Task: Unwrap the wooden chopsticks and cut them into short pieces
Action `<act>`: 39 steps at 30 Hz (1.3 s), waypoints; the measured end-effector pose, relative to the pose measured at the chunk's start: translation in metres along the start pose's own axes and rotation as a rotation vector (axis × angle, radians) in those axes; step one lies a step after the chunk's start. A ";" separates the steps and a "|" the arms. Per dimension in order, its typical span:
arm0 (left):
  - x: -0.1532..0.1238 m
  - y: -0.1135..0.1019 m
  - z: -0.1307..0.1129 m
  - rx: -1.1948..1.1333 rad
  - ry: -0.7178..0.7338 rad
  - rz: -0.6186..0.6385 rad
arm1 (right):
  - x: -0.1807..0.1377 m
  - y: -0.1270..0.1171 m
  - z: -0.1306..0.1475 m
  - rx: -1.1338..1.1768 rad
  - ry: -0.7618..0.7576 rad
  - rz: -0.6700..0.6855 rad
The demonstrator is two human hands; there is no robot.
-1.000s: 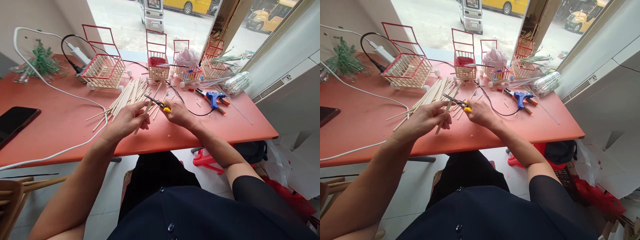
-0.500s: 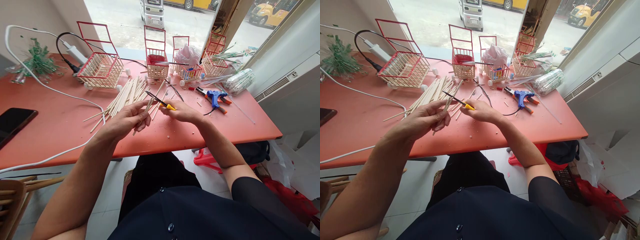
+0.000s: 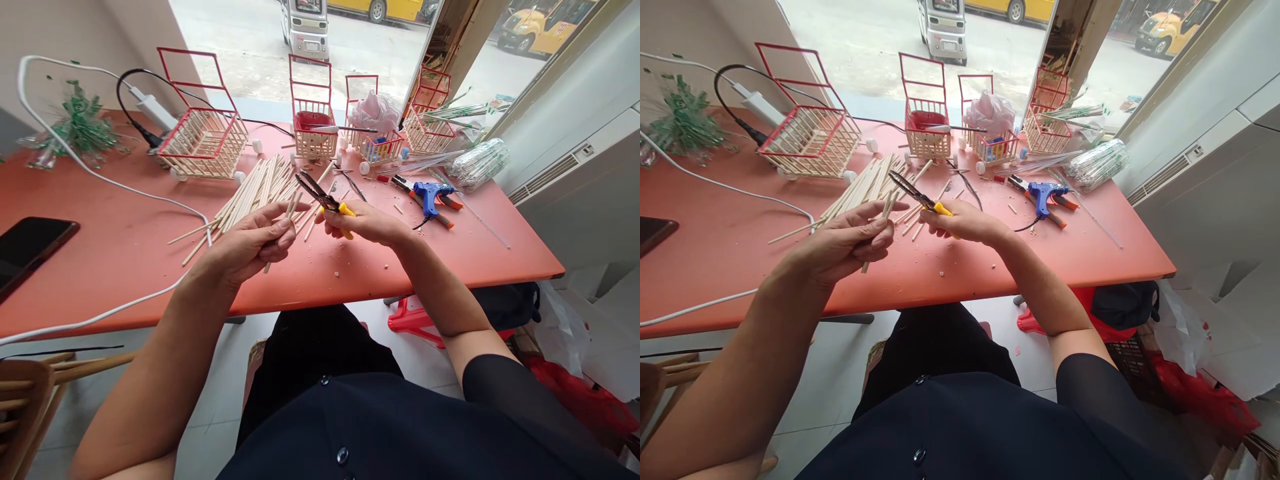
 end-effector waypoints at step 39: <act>0.048 -0.039 -0.016 0.800 0.195 -0.351 | -0.006 -0.008 0.007 0.513 0.020 0.110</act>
Point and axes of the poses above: each hand's wrist, its own x-axis towards the middle knuckle, its own y-axis out of the palm, z = x × y, the point moved 9 cm from there along x, towards the middle knuckle, and after that the axes turned 15 degrees about y, right-handed, at the moved point
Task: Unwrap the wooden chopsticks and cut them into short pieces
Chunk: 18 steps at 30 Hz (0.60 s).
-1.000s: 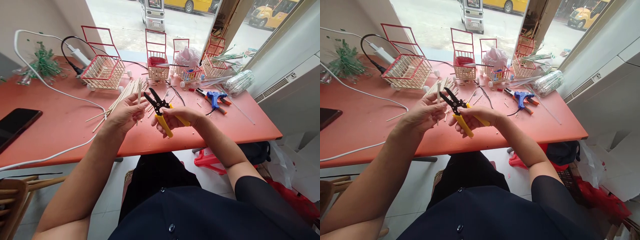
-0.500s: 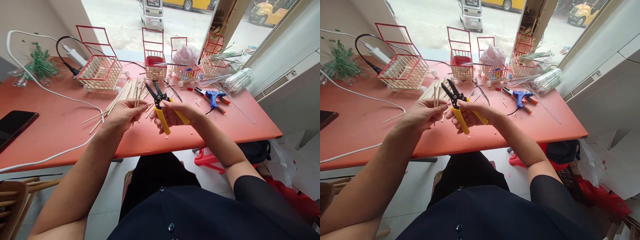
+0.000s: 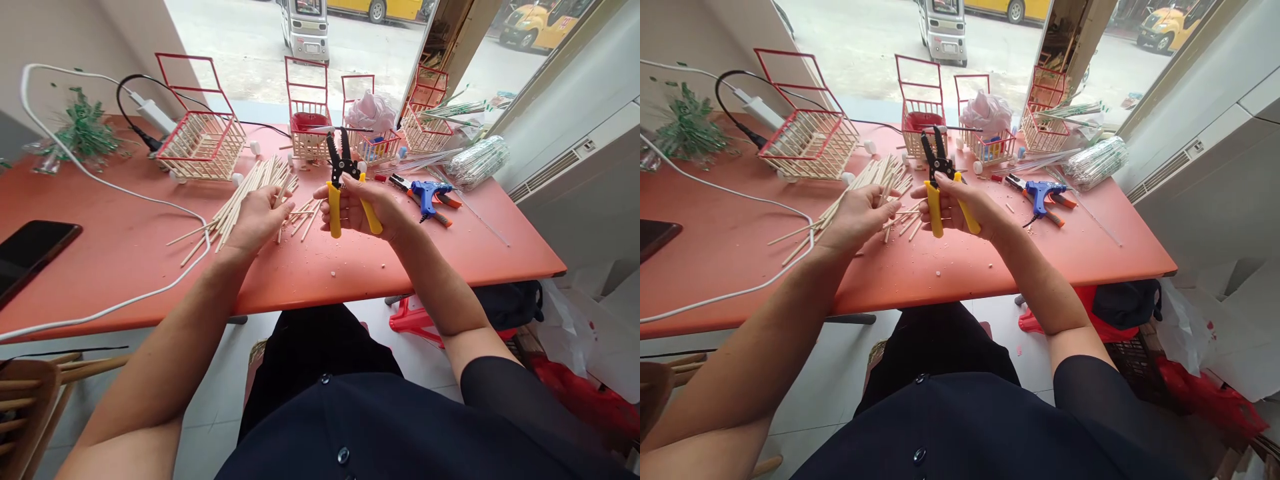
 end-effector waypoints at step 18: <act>-0.015 -0.025 0.031 -0.615 -0.237 -0.182 | 0.003 -0.017 0.007 -0.063 -0.099 -0.114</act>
Point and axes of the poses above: each hand's wrist, its own x-axis towards the middle knuckle, its own y-axis out of the palm, z = x × y, the point moved 9 cm from there along x, towards the middle knuckle, and after that the axes turned 15 degrees about y, right-handed, at the moved point
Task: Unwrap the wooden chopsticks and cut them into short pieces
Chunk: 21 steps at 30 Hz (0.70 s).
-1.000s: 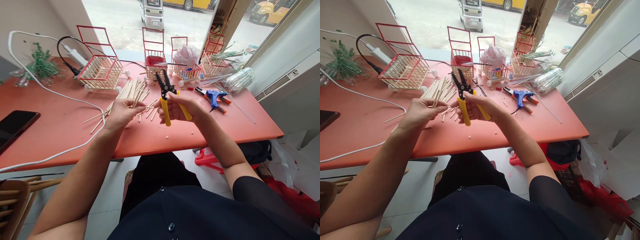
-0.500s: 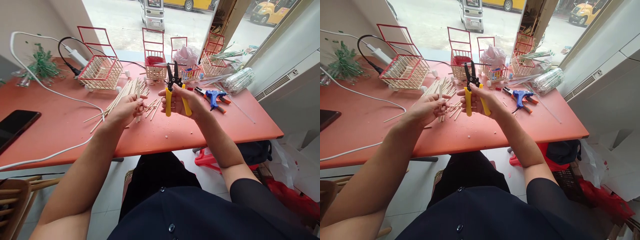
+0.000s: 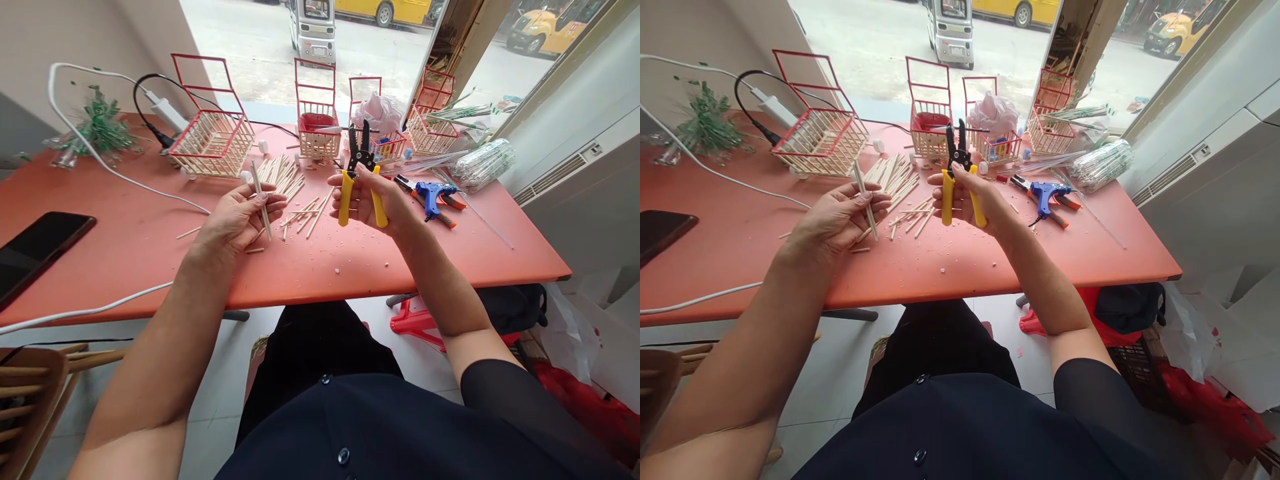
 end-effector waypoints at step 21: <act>0.004 0.003 -0.009 -0.100 0.250 0.069 | 0.003 -0.021 0.005 0.111 -0.028 -0.078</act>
Point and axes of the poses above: each hand's wrist, its own x-axis towards the middle knuckle, its own y-axis out of the palm, z = x × y, the point moved 9 cm from there along x, towards the middle knuckle, and after that the axes turned 15 degrees about y, right-handed, at the moved point
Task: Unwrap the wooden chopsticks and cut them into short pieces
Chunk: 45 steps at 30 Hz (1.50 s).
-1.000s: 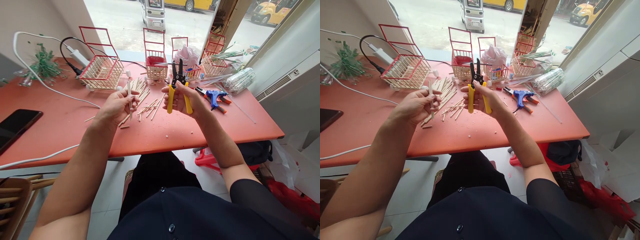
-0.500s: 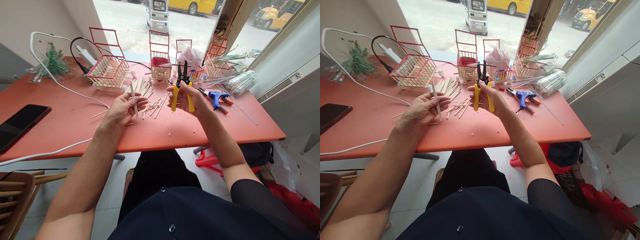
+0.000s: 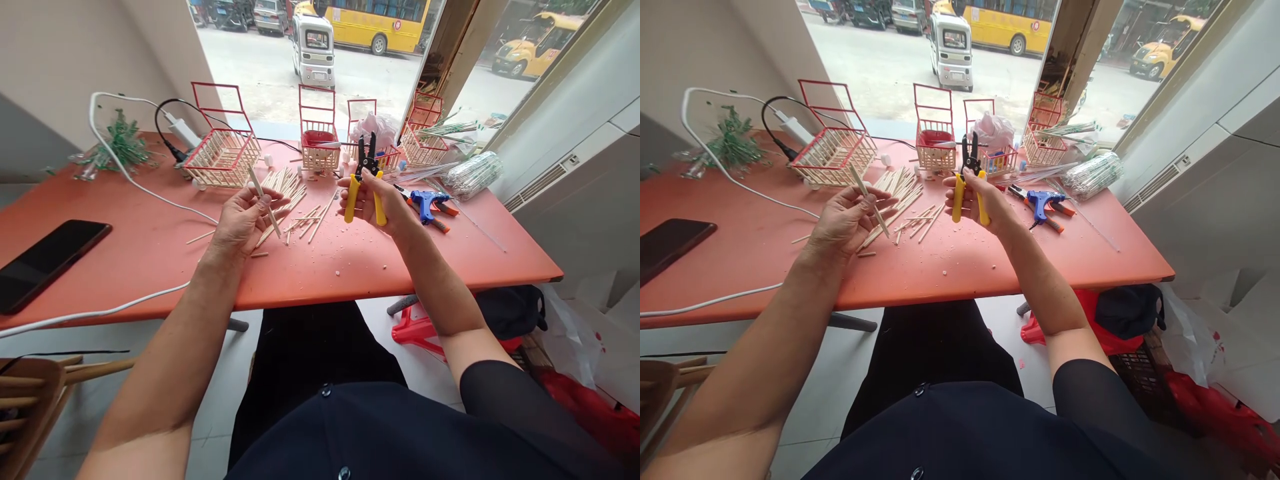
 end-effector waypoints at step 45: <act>0.023 0.027 -0.004 1.654 -0.017 0.566 | 0.006 -0.001 -0.010 0.112 0.069 -0.080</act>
Point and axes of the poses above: each hand's wrist, its own x-axis towards the middle knuckle, its own y-axis out of the palm, z = x × y, the point moved 9 cm from there along x, towards the middle knuckle, and after that the axes turned 15 degrees about y, right-handed, at the moved point
